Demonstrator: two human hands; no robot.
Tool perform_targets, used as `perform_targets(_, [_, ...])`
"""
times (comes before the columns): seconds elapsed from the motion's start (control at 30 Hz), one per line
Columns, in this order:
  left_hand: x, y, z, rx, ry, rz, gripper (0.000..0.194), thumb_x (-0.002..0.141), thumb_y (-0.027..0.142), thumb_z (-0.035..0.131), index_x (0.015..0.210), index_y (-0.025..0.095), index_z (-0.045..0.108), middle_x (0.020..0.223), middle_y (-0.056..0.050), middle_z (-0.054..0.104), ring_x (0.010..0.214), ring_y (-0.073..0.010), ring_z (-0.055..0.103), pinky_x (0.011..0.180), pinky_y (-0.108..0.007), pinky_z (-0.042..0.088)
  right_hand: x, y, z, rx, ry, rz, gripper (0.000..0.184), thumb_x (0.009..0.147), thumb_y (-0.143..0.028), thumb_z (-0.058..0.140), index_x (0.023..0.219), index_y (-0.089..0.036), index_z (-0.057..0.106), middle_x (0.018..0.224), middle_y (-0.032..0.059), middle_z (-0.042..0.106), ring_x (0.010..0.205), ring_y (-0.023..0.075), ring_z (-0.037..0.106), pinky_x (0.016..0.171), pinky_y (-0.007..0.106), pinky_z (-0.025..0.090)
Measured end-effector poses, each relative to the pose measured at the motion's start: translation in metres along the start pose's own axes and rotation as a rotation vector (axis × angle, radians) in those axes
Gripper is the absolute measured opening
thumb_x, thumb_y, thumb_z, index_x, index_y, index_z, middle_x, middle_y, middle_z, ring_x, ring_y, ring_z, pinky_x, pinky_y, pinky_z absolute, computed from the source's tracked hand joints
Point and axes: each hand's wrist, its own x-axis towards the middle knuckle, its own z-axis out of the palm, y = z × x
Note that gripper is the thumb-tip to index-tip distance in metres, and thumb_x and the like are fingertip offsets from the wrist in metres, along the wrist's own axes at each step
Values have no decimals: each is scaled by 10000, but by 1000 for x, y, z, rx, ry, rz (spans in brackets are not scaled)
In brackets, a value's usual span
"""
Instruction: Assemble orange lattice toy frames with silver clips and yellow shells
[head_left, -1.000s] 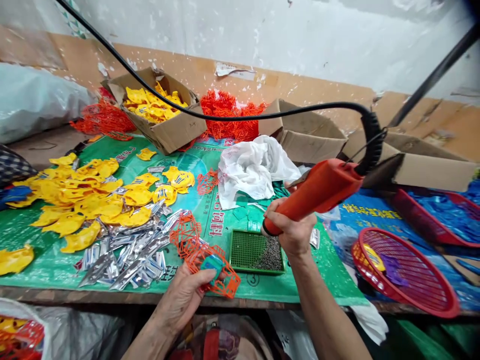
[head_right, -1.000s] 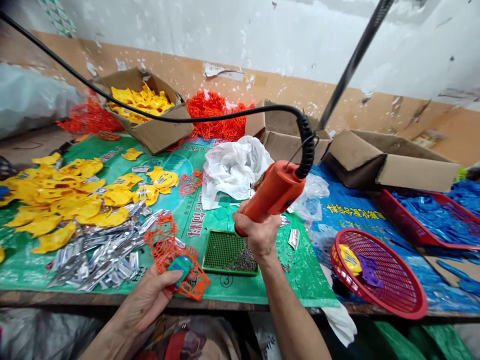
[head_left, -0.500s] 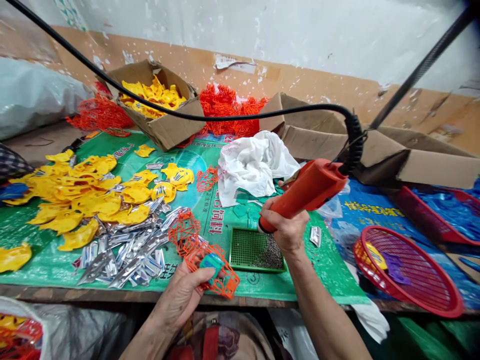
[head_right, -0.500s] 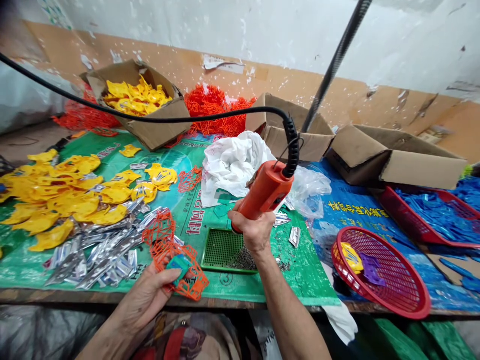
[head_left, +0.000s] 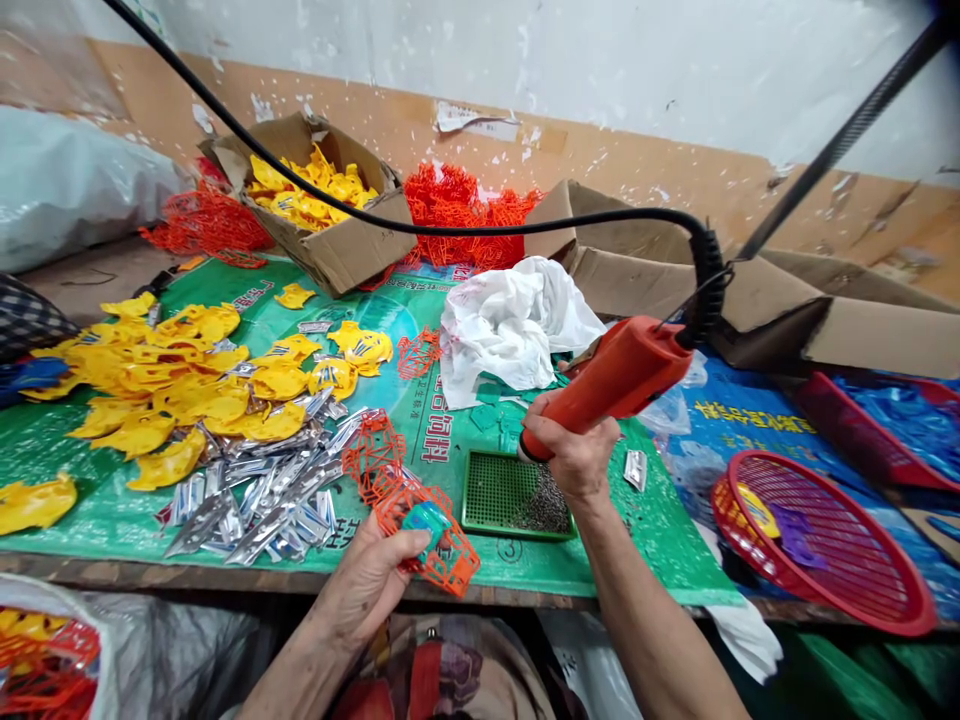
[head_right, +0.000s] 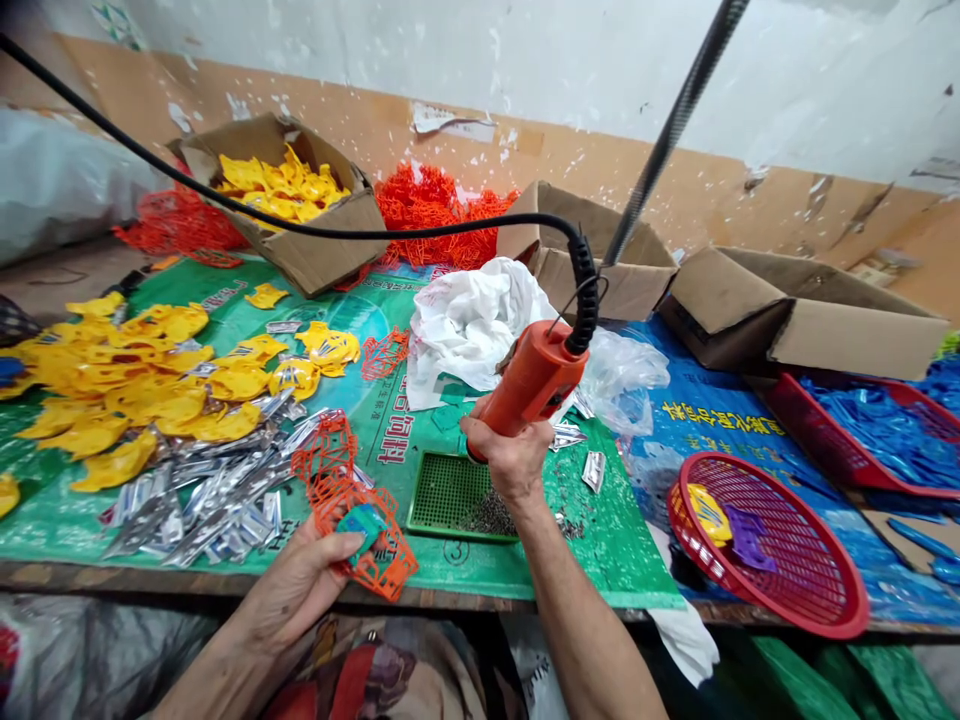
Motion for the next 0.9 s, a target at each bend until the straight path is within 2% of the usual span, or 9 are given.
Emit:
perform_targets(0.1, [1,0,2,-17,14,7,459,594,113,820,1020,183,665,907,-17,732,780,-181,681,728,-320,584,-1,-1,0,1,3,5,130,583,-216,773,631,-172,661,603,-21,629,515,133,548,533,306,472])
perform_targets(0.2, [0,0,3,-17,-21,25,354,599,116,808,929,162,687,860,-17,725,741,-169,669,704,-303,576,-3,1,0,26,19,-6,156,563,-192,786,644,-173,655,615,-25,635,536,138,562,564,310,476])
perform_targets(0.37, [0,-2,3,-54,-60,25,320,629,108,786,933,166,702,876,-20,728,763,-164,665,722,-295,561,0,3,-1,51,54,-23,141,563,-185,784,616,-164,655,598,-17,632,513,149,565,525,310,463])
perform_targets(0.47, [0,-2,4,-90,-96,41,299,660,84,756,939,178,702,944,-23,733,804,-162,667,761,-290,549,0,-10,0,155,44,-29,143,562,-146,767,622,-172,640,587,-20,630,508,160,578,538,330,489])
perform_targets(0.53, [0,-2,7,-122,-106,72,327,673,57,728,969,194,699,1015,-20,731,860,-160,667,801,-280,536,-5,-26,2,259,-9,-9,183,583,-116,733,735,-190,663,595,-29,630,518,163,584,554,340,505])
perform_targets(0.67, [0,-1,11,-119,-130,88,402,688,22,692,1043,211,688,1039,-21,731,896,-167,666,818,-282,528,-28,-59,11,457,-179,71,546,623,-82,667,1127,-288,618,646,-50,630,590,151,586,625,337,531])
perform_targets(0.77, [-1,0,12,-81,-141,69,371,691,34,705,1024,195,695,968,-26,738,825,-167,668,766,-285,536,-48,-71,19,546,-298,121,578,657,-97,691,1175,-330,582,689,-53,633,625,140,592,675,336,538])
perform_targets(0.9, [-3,1,12,-54,-123,43,257,674,81,750,915,162,712,825,-17,723,717,-150,649,691,-268,530,-64,-70,28,560,-371,159,577,689,-183,759,1198,-364,556,714,-58,631,645,141,597,685,345,531])
